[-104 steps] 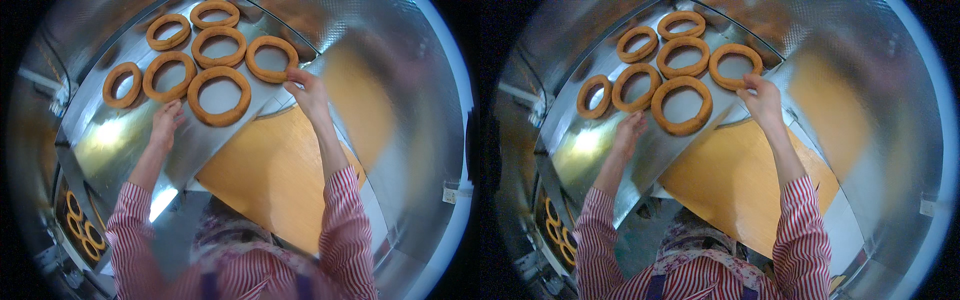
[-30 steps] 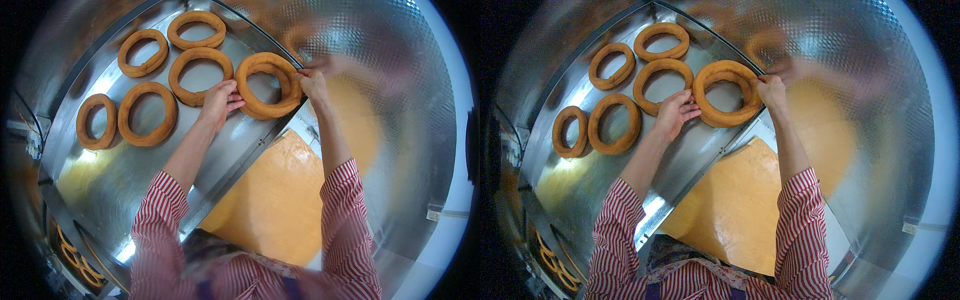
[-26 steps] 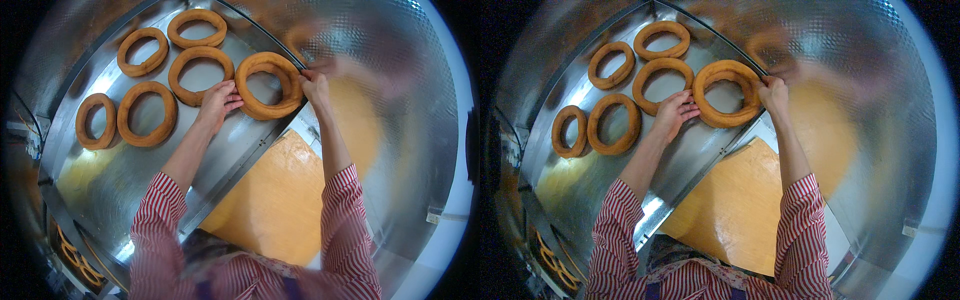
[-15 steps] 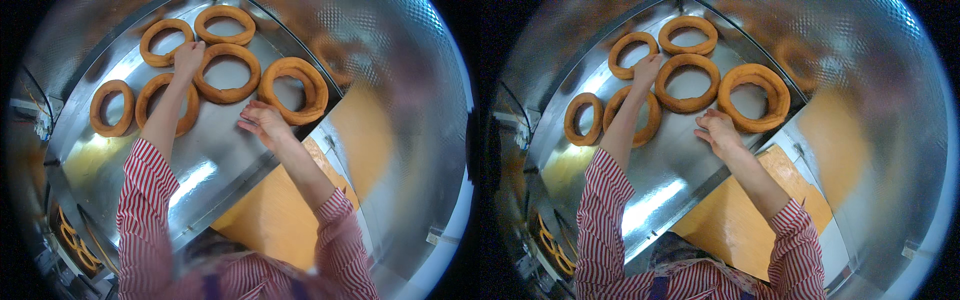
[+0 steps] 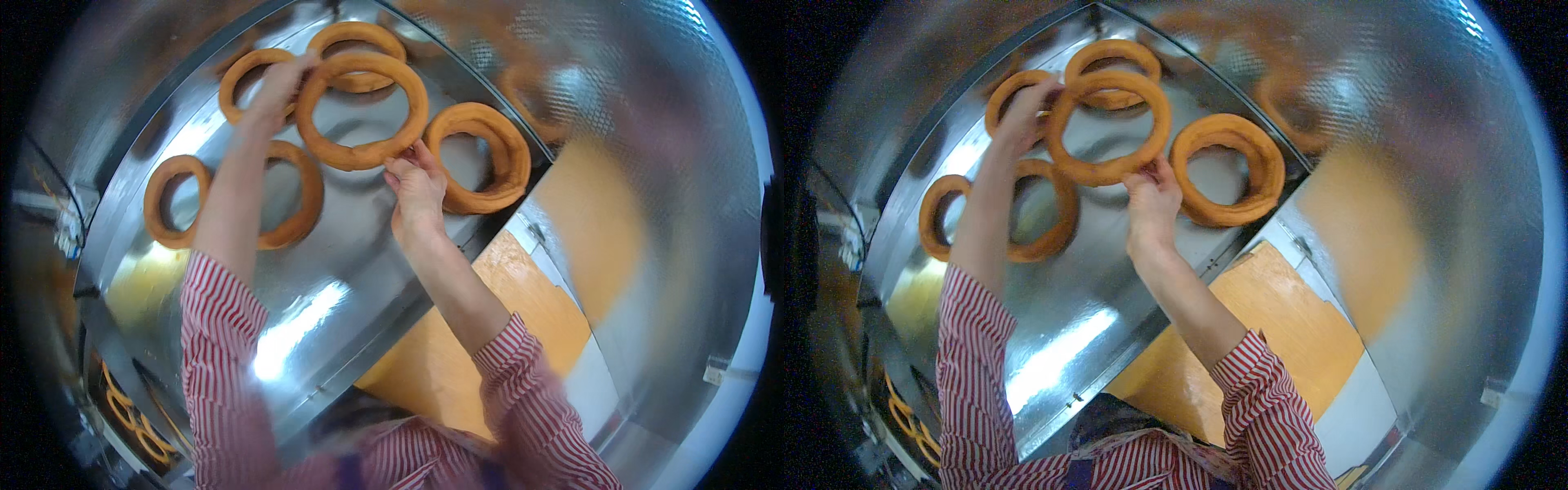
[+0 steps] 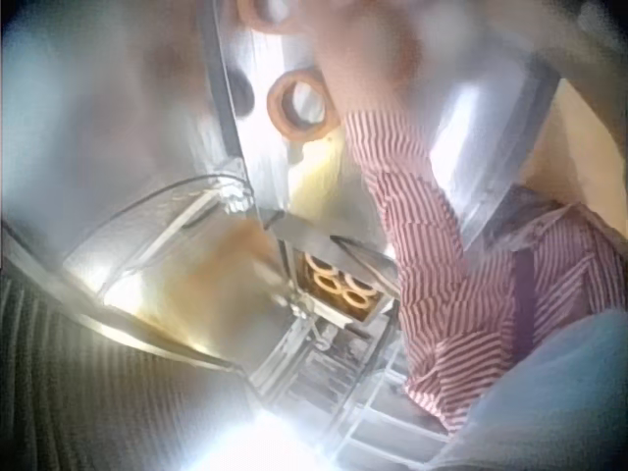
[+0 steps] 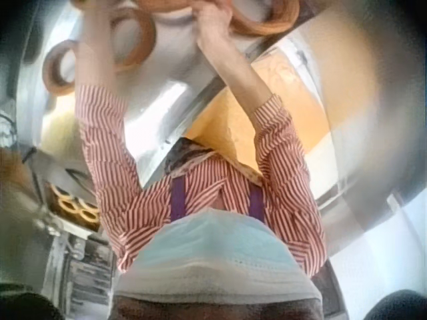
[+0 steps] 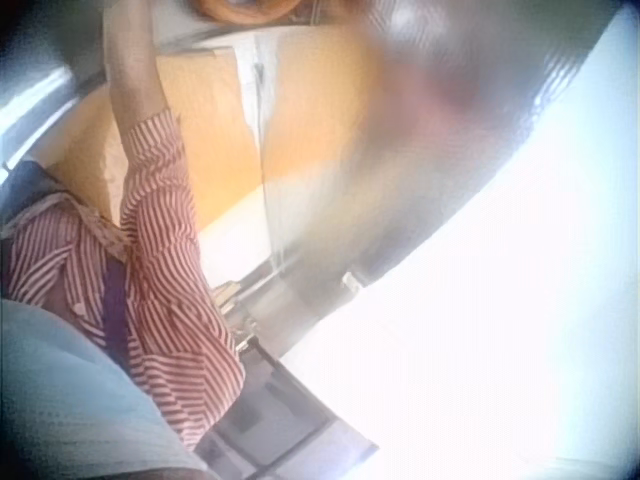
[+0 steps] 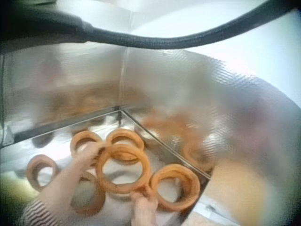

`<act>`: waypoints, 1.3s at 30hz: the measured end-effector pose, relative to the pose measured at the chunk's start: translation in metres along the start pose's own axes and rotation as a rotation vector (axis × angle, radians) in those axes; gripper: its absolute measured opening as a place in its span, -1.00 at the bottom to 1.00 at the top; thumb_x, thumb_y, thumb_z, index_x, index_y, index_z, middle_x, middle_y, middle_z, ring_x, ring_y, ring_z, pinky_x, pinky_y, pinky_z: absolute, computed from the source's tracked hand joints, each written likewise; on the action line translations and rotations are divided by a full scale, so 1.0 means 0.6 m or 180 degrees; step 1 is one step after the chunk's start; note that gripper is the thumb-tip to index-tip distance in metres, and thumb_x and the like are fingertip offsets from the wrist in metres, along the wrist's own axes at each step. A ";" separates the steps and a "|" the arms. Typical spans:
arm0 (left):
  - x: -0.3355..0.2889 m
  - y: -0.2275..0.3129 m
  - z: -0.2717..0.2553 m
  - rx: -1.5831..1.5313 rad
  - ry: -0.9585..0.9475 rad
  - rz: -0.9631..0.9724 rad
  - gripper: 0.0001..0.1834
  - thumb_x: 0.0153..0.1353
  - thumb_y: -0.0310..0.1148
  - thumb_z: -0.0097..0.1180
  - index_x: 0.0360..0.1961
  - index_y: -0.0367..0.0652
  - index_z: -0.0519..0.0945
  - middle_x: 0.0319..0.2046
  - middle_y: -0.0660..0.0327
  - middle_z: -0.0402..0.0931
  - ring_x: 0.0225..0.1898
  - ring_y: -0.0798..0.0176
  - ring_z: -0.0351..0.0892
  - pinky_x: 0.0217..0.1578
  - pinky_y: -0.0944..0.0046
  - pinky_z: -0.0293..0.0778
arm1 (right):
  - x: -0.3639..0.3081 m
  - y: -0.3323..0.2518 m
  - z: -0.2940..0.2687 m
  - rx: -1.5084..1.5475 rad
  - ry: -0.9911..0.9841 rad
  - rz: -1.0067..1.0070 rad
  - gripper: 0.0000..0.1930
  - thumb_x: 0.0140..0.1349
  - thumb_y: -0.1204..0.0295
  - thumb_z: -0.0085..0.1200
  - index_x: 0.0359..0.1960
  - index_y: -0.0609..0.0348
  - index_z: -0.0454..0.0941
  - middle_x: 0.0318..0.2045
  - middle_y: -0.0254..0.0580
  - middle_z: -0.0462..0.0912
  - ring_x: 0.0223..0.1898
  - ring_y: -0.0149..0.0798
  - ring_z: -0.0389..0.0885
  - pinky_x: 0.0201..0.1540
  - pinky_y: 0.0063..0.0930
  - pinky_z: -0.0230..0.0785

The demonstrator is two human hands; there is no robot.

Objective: The person uses long wooden chopsticks to flip and arrange ring-shaped doughnuts frying in a deep fryer. They periodically remove cooked doughnuts and place them on a metal tray, then stack them neatly. The person also handles a yellow board with uncooked dough rings.

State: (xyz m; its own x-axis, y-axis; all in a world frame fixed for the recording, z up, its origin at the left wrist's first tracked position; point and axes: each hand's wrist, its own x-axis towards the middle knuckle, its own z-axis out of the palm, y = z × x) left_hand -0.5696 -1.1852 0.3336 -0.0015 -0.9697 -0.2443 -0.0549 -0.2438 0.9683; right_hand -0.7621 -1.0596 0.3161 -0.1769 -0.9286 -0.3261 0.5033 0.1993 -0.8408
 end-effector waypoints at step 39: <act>0.040 -0.097 0.154 0.3153 0.0200 0.1883 -0.64 0.03 -0.21 0.10 -0.21 -0.24 0.56 -0.33 -0.01 0.51 -0.25 0.02 0.51 -0.20 0.16 0.43 | -0.225 -0.085 -0.208 -0.2134 0.0137 -0.0440 -0.77 0.15 0.61 0.01 -0.13 0.27 0.46 -0.34 -0.24 0.53 -0.33 -0.44 0.51 -0.28 -0.60 0.42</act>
State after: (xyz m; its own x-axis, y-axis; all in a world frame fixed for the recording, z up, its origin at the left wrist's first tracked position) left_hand -0.6585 -1.1929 0.2664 -0.2402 -0.9342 0.2637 -0.8214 0.3403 0.4577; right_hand -0.8694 -0.9051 0.3492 -0.2423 -0.9490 -0.2016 -0.1562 0.2432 -0.9573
